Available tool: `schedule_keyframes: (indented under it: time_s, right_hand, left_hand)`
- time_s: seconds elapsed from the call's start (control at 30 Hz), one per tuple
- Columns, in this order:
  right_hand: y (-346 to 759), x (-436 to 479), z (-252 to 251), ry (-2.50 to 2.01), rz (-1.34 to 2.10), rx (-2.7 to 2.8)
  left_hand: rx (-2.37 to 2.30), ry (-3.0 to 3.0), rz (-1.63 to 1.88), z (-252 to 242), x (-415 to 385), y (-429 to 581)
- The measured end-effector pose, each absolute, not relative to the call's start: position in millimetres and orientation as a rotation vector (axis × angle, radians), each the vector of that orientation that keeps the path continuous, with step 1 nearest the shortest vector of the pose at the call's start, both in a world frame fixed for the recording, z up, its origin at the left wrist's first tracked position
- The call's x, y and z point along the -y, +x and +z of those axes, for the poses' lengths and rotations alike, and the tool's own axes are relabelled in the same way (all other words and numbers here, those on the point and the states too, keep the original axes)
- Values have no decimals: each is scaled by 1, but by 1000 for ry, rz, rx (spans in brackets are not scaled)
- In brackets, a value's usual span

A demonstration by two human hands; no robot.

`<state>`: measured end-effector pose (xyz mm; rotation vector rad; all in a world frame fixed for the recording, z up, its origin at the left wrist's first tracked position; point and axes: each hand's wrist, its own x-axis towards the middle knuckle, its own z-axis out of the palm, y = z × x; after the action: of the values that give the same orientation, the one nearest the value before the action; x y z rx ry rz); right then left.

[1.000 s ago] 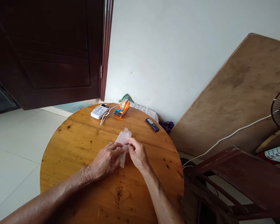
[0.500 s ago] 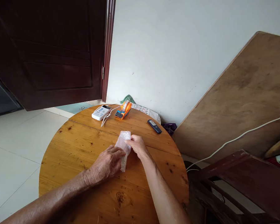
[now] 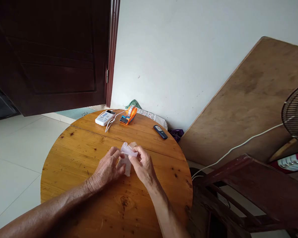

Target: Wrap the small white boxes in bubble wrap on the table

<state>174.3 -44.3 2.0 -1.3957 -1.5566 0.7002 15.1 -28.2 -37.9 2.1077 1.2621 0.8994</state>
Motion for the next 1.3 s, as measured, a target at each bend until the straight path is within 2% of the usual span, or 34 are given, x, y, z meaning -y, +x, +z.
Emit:
schedule_keyframes:
  time_s: [0.1,0.27,0.57,0.73,0.87,1.07,1.3]
  right_hand:
    - [169,60,-1,-1360,590,1652]
    - [163,80,-18,-1215,475,1741]
    - [166,87,-41,-1130,213,1878]
    - [168,80,-46,-1114,84,1874]
    - [169,72,-38,-1229,254,1738]
    - [170,45,-29,-1494,774,1533]
    - [177,24,-38,-1473,900,1418]
  left_hand:
    - [-1340,2014,969,-37,29,14]
    - [-1136,2016,1016,-40,23,12]
    - [-696,2120,745,-27,14,-14]
    - [-842,2134,750,-34,15,-9]
    - [-881,1994,845,-34,16,-4]
    - [-1168,2004,645,-22,15,-9]
    - [-1135,1854,725,-21,11,-11]
